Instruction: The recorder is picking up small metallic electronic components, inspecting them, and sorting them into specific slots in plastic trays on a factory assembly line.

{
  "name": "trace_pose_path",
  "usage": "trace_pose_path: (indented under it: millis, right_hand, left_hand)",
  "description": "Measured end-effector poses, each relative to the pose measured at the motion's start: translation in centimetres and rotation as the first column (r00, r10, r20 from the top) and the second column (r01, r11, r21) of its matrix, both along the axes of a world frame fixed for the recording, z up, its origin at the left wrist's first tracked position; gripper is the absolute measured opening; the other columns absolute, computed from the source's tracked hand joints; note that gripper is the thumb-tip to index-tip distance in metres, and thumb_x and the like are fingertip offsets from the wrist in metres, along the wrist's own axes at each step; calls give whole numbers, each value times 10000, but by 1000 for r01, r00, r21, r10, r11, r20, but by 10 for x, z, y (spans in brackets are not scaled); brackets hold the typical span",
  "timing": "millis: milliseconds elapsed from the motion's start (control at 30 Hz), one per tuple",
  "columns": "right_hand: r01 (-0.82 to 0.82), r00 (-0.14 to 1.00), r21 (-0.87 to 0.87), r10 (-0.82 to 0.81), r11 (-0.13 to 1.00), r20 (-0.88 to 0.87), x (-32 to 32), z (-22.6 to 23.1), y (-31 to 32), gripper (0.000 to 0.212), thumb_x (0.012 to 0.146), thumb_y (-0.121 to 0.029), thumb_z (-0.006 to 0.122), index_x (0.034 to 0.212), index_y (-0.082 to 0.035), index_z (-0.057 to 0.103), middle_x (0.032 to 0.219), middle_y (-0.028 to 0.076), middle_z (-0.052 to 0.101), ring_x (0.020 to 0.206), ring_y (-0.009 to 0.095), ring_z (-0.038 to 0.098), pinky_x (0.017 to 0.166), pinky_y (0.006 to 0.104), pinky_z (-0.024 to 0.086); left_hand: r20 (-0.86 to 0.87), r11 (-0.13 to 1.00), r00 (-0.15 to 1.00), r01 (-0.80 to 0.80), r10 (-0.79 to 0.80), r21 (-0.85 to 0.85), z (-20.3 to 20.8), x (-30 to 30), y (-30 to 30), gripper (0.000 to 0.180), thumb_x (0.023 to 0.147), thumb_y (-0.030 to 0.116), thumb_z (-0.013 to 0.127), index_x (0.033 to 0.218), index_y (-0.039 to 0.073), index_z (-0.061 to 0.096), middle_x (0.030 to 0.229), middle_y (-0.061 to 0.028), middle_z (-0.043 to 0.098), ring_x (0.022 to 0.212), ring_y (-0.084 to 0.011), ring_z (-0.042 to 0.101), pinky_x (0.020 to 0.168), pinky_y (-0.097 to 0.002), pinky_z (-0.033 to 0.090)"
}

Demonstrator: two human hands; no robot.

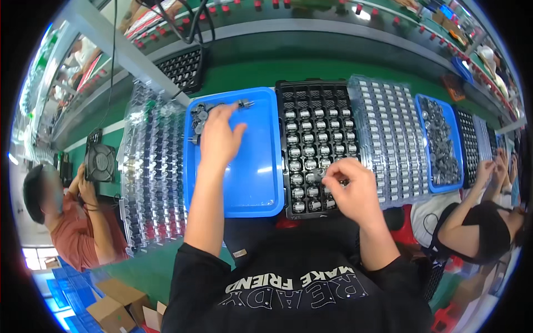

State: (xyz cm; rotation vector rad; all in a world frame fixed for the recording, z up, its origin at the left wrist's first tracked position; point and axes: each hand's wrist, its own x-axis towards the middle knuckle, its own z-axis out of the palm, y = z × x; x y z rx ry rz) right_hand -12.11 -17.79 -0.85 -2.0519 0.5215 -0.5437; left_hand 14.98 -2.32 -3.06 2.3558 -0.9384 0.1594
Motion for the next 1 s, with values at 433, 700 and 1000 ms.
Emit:
trace_pose_path:
  millis: [433,700,1000]
  right_hand:
    - [-10,996,-605,-47,796,-78,119,-27,-116,39,855,-85,650,871,-50,640,869,176,651,864,402,651,765,495,516]
    - [-156,953,-728,-91,667,-288,145,-33,-106,91,829,-38,663,918,-50,660,913,157,637,890,385,651,771,472,544]
    - [-16,991,-275,-22,961,-134,-13,16,-42,299,781,-48,762,1073,-11,715,968,144,712,843,268,672,767,361,536]
  left_hand:
    - [61,981,996,56,-69,188,-45,23,-43,283,788,59,721,1066,10,699,1121,-231,634,1060,-406,633,948,-469,531]
    - [71,967,997,15,-34,254,-34,-3,-20,288,834,7,567,1088,54,696,1016,-230,674,939,-424,682,851,-515,558]
    - [80,979,994,62,-79,196,-29,5,-17,233,840,6,566,1017,95,689,1072,-178,639,1033,-391,646,886,-488,538]
